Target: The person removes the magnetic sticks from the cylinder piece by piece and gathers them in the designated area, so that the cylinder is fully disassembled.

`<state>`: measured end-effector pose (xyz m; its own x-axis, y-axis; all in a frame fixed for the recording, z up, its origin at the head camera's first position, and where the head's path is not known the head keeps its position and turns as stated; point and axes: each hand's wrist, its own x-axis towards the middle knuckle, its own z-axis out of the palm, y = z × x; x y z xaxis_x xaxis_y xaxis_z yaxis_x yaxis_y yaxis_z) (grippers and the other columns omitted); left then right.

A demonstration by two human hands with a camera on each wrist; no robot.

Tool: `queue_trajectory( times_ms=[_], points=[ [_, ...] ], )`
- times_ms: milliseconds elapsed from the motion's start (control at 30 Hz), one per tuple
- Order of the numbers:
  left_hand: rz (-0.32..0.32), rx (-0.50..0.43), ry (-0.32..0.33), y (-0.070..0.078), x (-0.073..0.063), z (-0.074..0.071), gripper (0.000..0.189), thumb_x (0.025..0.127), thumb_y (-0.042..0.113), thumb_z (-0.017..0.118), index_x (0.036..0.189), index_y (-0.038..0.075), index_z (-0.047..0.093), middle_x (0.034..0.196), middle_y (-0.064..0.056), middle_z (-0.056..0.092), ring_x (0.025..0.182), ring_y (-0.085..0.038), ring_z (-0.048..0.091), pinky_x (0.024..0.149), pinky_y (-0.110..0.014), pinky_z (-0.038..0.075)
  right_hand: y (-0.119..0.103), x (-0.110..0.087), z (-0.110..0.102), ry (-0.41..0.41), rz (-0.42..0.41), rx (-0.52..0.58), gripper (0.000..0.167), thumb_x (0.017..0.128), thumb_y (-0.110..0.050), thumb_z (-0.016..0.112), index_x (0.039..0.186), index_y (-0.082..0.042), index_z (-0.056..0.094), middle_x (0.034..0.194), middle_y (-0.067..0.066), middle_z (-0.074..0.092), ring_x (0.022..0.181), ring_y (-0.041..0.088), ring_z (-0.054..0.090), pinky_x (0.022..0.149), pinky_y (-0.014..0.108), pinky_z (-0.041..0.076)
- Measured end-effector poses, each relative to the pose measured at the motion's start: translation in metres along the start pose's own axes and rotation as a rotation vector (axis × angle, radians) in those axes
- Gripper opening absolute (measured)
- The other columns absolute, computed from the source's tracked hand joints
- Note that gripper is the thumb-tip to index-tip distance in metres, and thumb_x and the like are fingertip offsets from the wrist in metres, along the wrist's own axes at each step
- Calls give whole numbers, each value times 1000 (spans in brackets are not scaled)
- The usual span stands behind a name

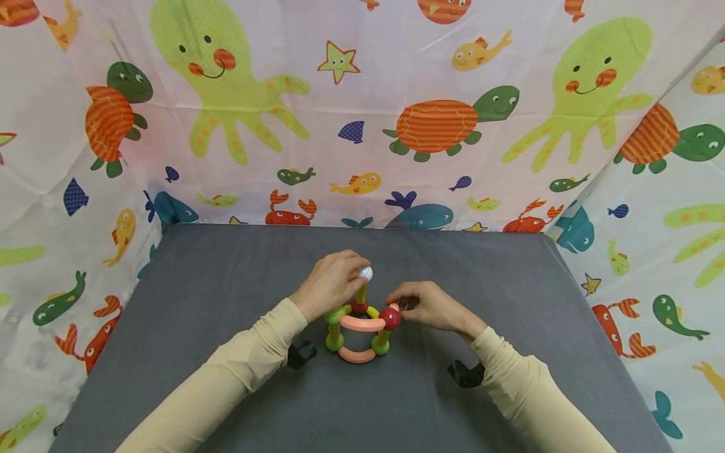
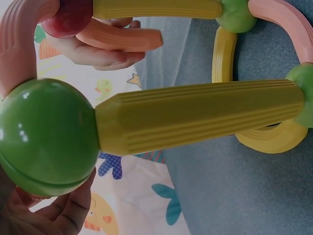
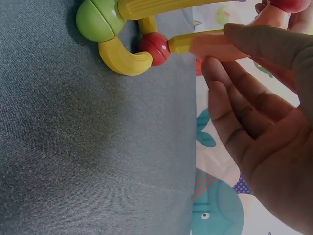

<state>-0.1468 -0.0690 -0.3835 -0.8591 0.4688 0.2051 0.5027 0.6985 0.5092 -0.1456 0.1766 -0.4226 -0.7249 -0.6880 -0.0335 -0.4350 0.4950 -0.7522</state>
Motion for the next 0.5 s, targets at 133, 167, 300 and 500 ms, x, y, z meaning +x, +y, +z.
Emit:
queue_trajectory(
  times_ms=[133, 167, 300, 500],
  points=[
    [19, 0, 7, 0, -2, 1, 27, 90, 14, 70, 116, 7, 71, 112, -8, 70, 96, -20, 68, 81, -36, 57, 0, 0, 2, -58, 22, 42, 24, 90, -13, 71, 114, -11, 71, 106, 5, 72, 86, 14, 63, 76, 27, 56],
    [24, 1, 7, 0, -2, 1, 27, 90, 14, 70, 117, 7, 71, 112, -8, 70, 96, -20, 68, 81, -36, 58, 1, 0, 2, -72, 28, 51, 24, 90, -12, 70, 114, -11, 71, 105, 5, 72, 86, 15, 64, 77, 27, 56],
    [26, 3, 7, 0, -3, 0, 29, 90, 14, 70, 118, 6, 70, 112, -8, 70, 96, -21, 68, 80, -36, 58, 0, 2, 4, -123, 51, 75, 24, 90, -11, 70, 114, -10, 70, 105, 6, 72, 87, 15, 67, 78, 24, 56],
    [23, -2, 15, 0, -2, 0, 32, 90, 13, 70, 121, 6, 69, 114, -9, 69, 97, -21, 68, 82, -35, 58, -1, 2, 5, -144, 66, 83, 26, 89, -7, 69, 115, -9, 69, 106, 6, 72, 88, 17, 67, 79, 24, 56]
  ],
)
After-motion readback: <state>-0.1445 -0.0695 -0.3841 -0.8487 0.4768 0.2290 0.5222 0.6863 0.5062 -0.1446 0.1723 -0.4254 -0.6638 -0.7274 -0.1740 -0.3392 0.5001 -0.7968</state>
